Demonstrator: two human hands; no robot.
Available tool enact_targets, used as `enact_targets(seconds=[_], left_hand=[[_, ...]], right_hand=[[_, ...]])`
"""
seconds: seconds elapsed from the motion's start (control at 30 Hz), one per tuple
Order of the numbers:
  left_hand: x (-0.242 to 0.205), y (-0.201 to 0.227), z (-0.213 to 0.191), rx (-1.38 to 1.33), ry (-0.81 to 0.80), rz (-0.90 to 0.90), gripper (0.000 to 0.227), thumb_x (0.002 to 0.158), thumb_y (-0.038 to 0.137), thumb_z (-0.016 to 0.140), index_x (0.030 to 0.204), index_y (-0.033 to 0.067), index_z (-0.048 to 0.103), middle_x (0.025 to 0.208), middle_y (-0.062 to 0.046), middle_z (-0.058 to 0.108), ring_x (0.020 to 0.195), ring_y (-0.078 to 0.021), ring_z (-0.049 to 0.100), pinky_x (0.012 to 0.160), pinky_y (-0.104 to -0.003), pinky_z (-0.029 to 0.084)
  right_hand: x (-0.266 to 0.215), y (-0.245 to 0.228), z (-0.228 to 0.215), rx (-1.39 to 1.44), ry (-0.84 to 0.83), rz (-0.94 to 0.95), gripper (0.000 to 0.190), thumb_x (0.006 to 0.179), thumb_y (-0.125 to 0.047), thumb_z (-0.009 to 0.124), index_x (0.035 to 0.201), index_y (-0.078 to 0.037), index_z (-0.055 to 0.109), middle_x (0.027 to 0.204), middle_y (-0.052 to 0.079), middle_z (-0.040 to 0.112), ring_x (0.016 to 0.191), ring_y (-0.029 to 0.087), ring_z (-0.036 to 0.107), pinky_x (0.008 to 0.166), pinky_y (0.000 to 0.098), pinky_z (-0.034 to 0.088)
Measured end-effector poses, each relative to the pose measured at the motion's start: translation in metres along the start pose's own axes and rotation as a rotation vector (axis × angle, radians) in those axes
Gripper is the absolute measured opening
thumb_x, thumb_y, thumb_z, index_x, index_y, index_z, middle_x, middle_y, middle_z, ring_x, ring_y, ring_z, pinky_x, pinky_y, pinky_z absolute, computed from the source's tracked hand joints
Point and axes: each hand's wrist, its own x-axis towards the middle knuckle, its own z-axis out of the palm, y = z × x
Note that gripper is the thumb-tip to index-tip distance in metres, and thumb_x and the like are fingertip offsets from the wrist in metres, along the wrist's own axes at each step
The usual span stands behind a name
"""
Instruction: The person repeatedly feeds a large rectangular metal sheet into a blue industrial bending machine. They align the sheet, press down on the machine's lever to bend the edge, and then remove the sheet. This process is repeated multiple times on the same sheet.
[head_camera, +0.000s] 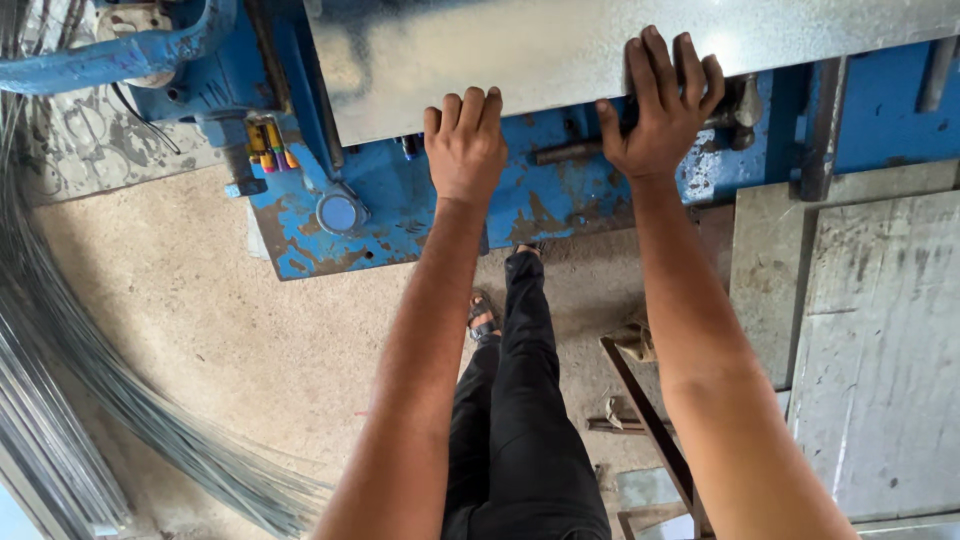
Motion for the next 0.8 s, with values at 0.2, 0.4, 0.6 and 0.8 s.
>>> enact_targets(seconds=[0.2,0.4,0.6,0.8], left_hand=[[0.000,0.000,0.005,0.014,0.030,-0.004,0.018,0.090,0.005,0.070,0.107,0.0108,0.074,0.097,-0.002,0.056,0.089,-0.0236,0.054,0.078,-0.042,0.043],[0.002,-0.001,0.001,-0.023,0.044,-0.009,0.024,0.082,0.007,0.068,0.105,0.0105,0.074,0.098,-0.004,0.059,0.090,-0.0253,0.057,0.078,-0.043,0.045],[0.004,0.003,-0.002,-0.001,0.061,-0.022,0.022,0.081,0.007,0.068,0.102,0.0111,0.074,0.095,-0.003,0.059,0.090,-0.0248,0.058,0.078,-0.042,0.046],[0.001,0.003,0.001,0.013,0.061,-0.019,0.022,0.081,0.007,0.068,0.101,0.0109,0.075,0.094,-0.002,0.059,0.090,-0.0244,0.058,0.078,-0.042,0.046]], right_hand=[[0.002,0.000,0.005,-0.039,0.038,-0.005,0.066,0.109,-0.065,0.042,0.143,-0.015,0.070,0.148,0.001,0.067,0.146,0.026,0.041,0.121,0.0542,0.025],[0.004,-0.004,0.001,0.004,0.023,0.028,0.064,0.109,-0.062,0.043,0.142,-0.013,0.068,0.148,0.003,0.066,0.144,0.029,0.046,0.119,0.0533,0.026],[0.010,-0.013,-0.011,0.005,0.026,0.047,0.060,0.109,-0.060,0.047,0.140,-0.014,0.070,0.146,0.003,0.067,0.142,0.029,0.047,0.120,0.0540,0.026],[0.009,-0.012,-0.009,0.014,0.038,0.055,0.059,0.109,-0.059,0.046,0.140,-0.015,0.070,0.146,0.003,0.067,0.142,0.028,0.047,0.120,0.0533,0.026]])
